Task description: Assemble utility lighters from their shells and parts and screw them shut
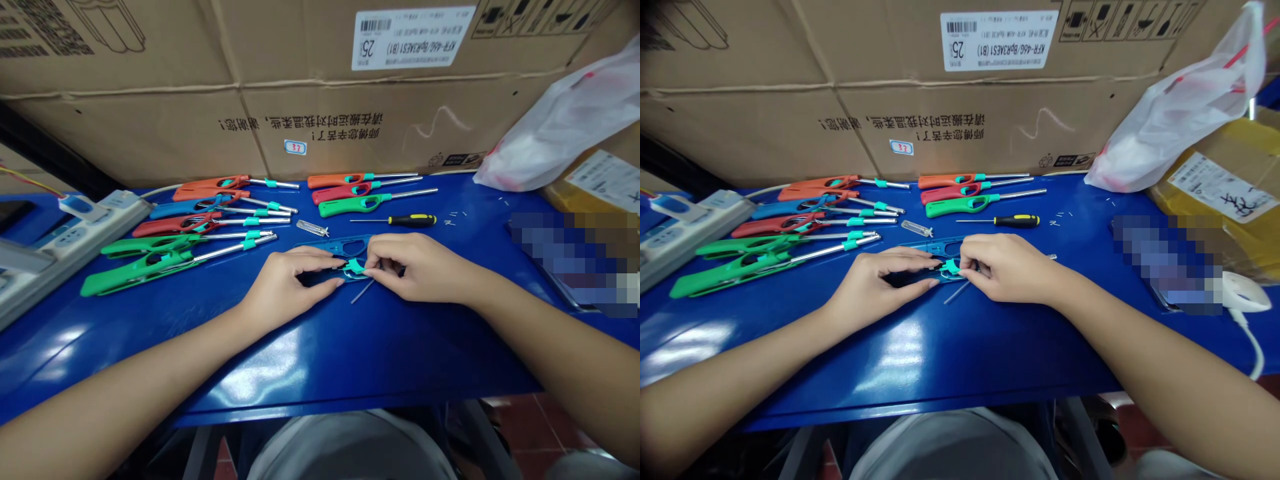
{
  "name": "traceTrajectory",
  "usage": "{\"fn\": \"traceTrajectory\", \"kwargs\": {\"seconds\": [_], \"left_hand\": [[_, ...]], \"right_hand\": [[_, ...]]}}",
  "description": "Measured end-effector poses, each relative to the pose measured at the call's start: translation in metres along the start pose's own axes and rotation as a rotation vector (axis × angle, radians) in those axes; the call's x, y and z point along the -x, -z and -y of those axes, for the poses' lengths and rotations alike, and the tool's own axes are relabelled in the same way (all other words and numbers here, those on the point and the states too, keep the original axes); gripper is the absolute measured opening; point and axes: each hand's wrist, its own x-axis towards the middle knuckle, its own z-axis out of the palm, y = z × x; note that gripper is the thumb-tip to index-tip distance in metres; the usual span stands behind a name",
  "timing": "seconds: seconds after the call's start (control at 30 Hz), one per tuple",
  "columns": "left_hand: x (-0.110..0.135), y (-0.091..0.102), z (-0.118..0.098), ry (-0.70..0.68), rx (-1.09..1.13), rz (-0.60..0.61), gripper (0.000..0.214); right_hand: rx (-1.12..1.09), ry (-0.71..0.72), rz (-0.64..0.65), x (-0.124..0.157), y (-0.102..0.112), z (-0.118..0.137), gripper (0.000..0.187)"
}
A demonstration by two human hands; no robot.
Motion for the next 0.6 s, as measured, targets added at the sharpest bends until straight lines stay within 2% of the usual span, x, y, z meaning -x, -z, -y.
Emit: {"fn": "traceTrajectory", "kwargs": {"seconds": [0.17,0.3,0.6], "left_hand": [[0.000,0.002,-0.001,-0.013,-0.018,0.057,0.035],[0.000,0.005,-0.002,-0.098,-0.090,0.094,0.032],[0.001,0.011,-0.007,-0.278,-0.426,0.155,0.030]], "right_hand": [[0.025,0.006,0.007,-0.001,0.000,0.000,0.008],[-0.004,0.018,0.011,-0.001,0.000,-0.003,0.010],[-0.031,-0.006,0.034,-0.001,0.000,-0.004,0.010]]}}
